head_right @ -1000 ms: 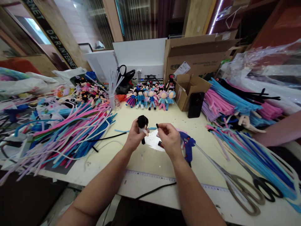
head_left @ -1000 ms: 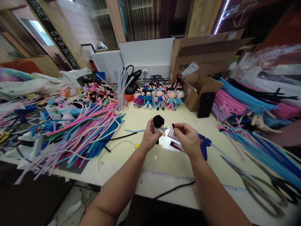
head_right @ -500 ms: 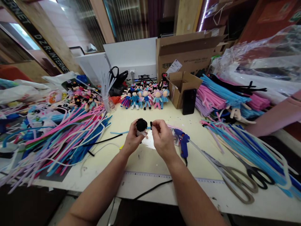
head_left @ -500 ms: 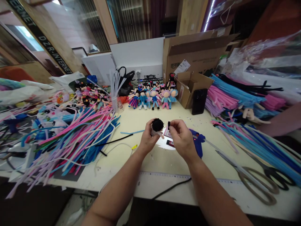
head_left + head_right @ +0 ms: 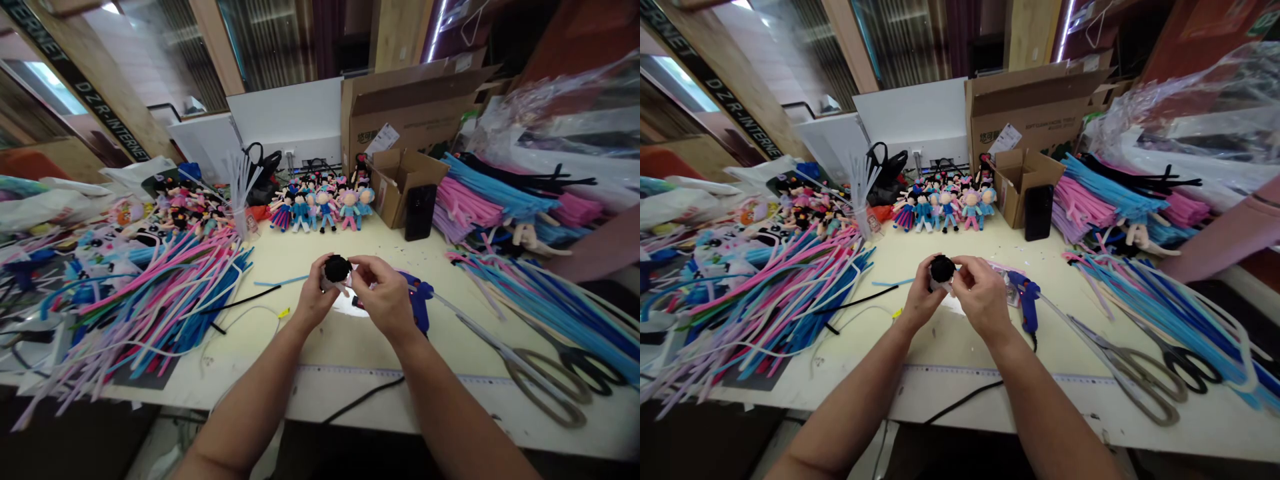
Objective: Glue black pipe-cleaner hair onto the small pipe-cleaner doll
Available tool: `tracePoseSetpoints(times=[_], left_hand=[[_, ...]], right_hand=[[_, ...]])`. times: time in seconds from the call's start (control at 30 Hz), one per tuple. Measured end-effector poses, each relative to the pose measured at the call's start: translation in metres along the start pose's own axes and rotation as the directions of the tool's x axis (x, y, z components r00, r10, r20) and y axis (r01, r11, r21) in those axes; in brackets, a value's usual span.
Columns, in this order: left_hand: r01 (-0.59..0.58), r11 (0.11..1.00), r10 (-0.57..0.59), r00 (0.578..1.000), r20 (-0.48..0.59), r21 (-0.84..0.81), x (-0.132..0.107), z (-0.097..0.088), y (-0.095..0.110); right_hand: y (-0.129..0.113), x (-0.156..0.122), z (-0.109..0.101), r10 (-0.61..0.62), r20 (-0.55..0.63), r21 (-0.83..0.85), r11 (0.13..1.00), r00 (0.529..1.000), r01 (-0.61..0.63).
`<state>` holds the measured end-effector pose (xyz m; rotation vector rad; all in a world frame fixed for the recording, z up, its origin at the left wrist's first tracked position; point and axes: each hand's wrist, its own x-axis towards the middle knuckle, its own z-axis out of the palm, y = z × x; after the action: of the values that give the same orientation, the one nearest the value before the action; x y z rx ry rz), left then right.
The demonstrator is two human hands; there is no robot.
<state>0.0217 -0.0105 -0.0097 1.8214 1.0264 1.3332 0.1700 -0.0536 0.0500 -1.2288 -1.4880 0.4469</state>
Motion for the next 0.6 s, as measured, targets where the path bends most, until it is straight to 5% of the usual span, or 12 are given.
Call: tracePoseSetpoints(times=[0.6], left_hand=[[0.034, 0.999, -0.033, 0.999, 0.021, -0.036, -0.0006, 0.0001, 0.0038]], right_hand=[[0.0000, 0.0006, 0.0013, -0.032, 0.004, -0.063, 0.997, 0.999, 0.032]])
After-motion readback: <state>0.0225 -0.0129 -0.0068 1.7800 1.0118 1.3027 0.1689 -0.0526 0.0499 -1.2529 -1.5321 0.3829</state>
